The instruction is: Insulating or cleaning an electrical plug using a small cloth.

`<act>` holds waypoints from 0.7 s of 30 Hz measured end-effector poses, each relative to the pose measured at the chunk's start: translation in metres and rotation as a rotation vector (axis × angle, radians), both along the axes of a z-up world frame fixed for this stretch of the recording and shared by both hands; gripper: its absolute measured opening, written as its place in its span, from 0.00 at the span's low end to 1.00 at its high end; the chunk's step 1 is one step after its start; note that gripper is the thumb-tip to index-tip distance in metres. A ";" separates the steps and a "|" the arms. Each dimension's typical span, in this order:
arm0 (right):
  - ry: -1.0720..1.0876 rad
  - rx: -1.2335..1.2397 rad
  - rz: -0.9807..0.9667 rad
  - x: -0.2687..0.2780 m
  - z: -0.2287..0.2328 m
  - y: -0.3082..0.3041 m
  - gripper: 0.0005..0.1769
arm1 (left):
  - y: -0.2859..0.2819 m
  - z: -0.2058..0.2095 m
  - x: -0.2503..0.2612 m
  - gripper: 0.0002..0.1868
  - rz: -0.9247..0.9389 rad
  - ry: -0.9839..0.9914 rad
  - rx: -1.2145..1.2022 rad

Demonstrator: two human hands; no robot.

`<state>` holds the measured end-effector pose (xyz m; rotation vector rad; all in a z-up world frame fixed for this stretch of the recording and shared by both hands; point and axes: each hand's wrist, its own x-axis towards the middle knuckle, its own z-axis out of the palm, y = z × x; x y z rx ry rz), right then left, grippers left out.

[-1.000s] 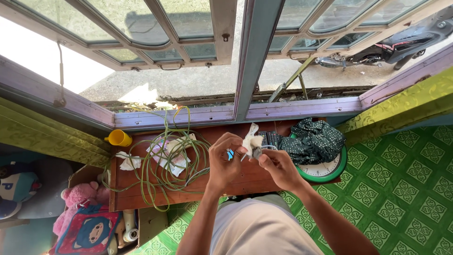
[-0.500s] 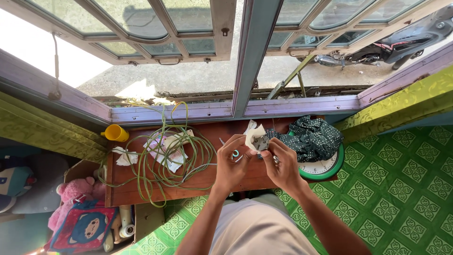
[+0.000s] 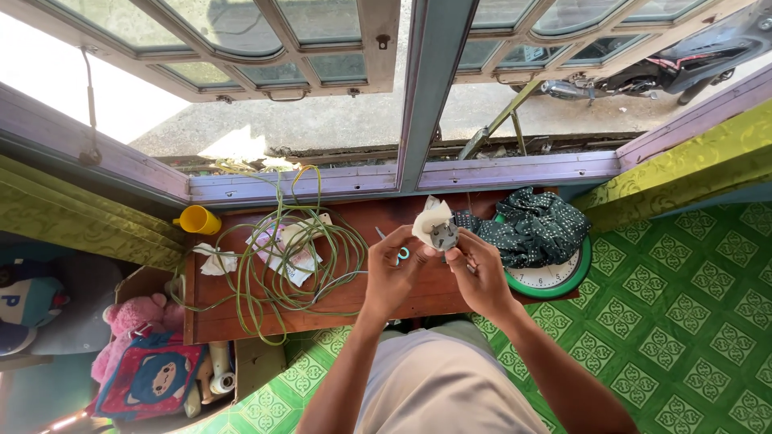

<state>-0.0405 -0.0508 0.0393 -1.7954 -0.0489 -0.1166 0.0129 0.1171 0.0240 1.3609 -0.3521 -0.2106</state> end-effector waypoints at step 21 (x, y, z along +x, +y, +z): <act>0.302 0.820 0.373 -0.002 -0.053 -0.018 0.27 | 0.005 0.018 0.017 0.13 0.100 -0.517 0.284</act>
